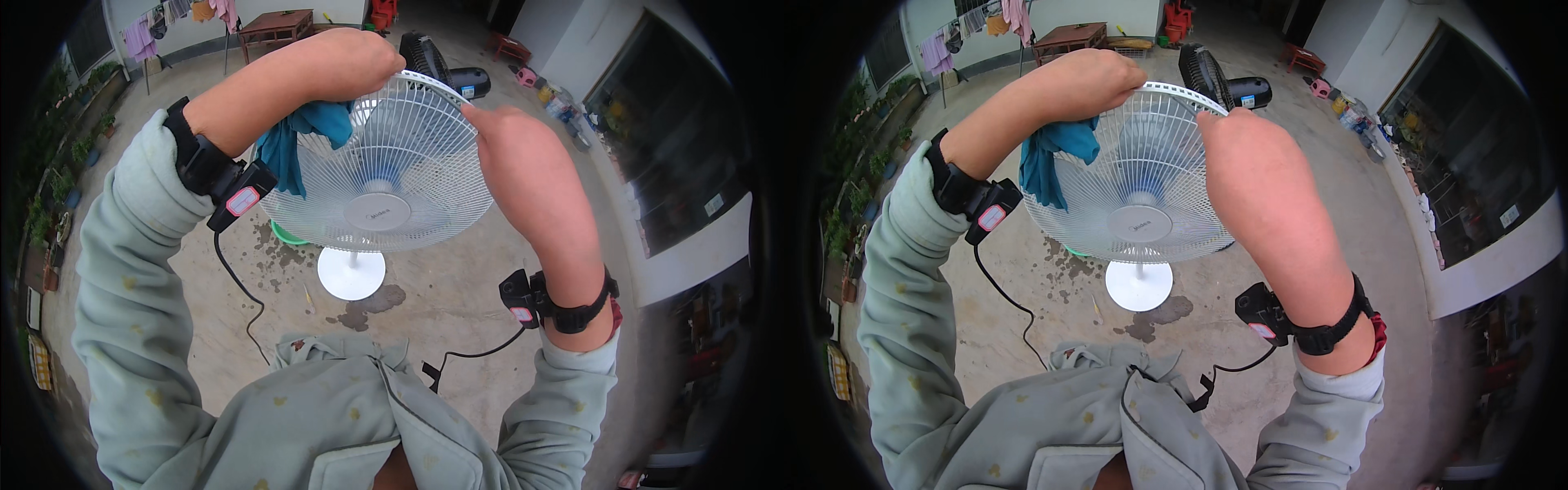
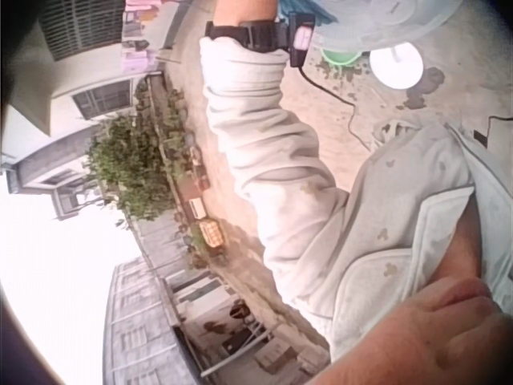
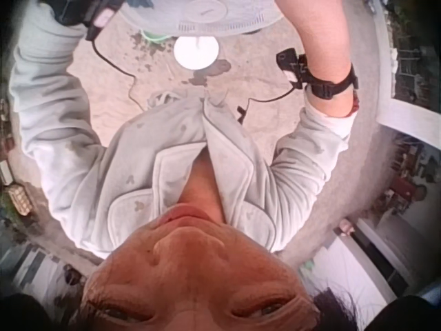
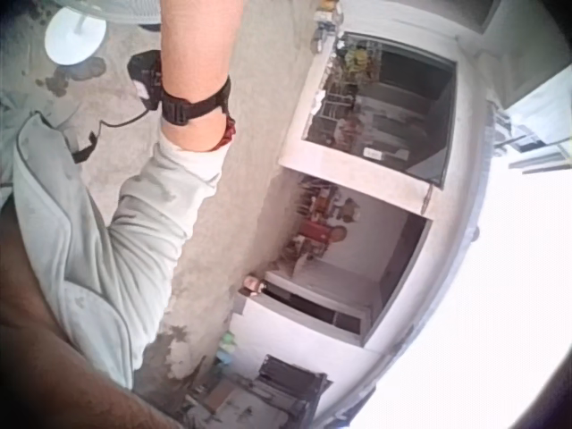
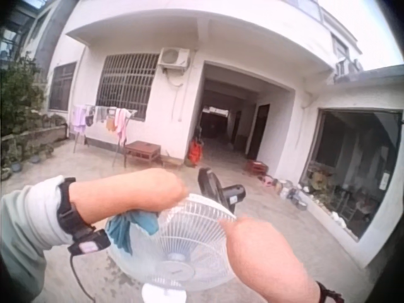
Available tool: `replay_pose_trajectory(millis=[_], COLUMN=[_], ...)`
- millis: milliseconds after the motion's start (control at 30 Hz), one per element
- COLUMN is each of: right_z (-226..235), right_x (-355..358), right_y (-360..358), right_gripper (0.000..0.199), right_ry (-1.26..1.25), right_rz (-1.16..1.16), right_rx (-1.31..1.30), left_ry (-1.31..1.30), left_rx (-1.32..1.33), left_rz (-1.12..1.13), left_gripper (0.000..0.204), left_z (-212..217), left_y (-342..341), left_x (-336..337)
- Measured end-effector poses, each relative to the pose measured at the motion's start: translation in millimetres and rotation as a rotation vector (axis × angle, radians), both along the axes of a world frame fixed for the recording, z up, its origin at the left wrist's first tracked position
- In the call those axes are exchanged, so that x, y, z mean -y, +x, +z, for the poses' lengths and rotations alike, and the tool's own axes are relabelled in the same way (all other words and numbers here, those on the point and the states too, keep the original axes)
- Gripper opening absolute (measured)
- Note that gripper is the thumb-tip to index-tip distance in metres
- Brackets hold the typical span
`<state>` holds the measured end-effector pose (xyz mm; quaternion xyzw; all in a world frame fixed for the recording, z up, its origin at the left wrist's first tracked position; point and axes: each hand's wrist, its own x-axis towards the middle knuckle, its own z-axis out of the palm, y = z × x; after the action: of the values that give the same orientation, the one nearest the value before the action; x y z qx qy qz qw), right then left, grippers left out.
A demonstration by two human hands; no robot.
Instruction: The person retrieves a screwdriver from a drawer, then proceeds to disassemble two standing fans in a courtyard. They remove the front grilles and blades from both a white and a black fan using the screwdriver and a cloth.
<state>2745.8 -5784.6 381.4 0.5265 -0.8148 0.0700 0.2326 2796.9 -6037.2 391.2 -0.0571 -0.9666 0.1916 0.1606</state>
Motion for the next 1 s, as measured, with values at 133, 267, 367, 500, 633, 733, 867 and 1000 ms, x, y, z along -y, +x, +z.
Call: replay_pose_trajectory(millis=[133, 267, 367, 500, 633, 733, 867, 1000], right_z=[43, 63, 52, 7, -52, -71, -76, -63], right_x=[13, 18, 17, 13, 27, 34, 33, 27], right_y=[-15, -29, -31, -7, 25, 28, 30, 33], right_gripper=[0.031, 0.033, 0.032, 0.04, 0.058, 0.06, 0.058, 0.051], right_ry=[0.149, 0.273, 0.221, 0.212, 0.151, 0.058, -0.046, -0.072], right_rz=[0.01, -0.006, 0.036, -0.049, -0.279, -0.319, -0.304, -0.245], right_rx=[0.131, 0.269, 0.214, -0.055, -0.166, -0.185, -0.111, -0.127], left_ry=[0.049, 0.073, 0.11, 0.093, 0.034, 0.066, 0.083, 0.123], left_rx=[0.018, 0.008, 0.019, 0.022, -0.023, -0.032, -0.017, 0.043], left_rz=[0.007, -0.01, -0.003, 0.04, 0.032, 0.009, -0.002, -0.006], left_gripper=[0.018, 0.018, 0.013, 0.013, 0.021, 0.023, 0.024, 0.021], left_z=[0, -2, -4, -10, -10, -7, -4, -4], left_y=[2, -3, -8, -13, -12, -9, -9, -8], left_x=[3, 7, 10, 9, 7, 6, 3, 2])
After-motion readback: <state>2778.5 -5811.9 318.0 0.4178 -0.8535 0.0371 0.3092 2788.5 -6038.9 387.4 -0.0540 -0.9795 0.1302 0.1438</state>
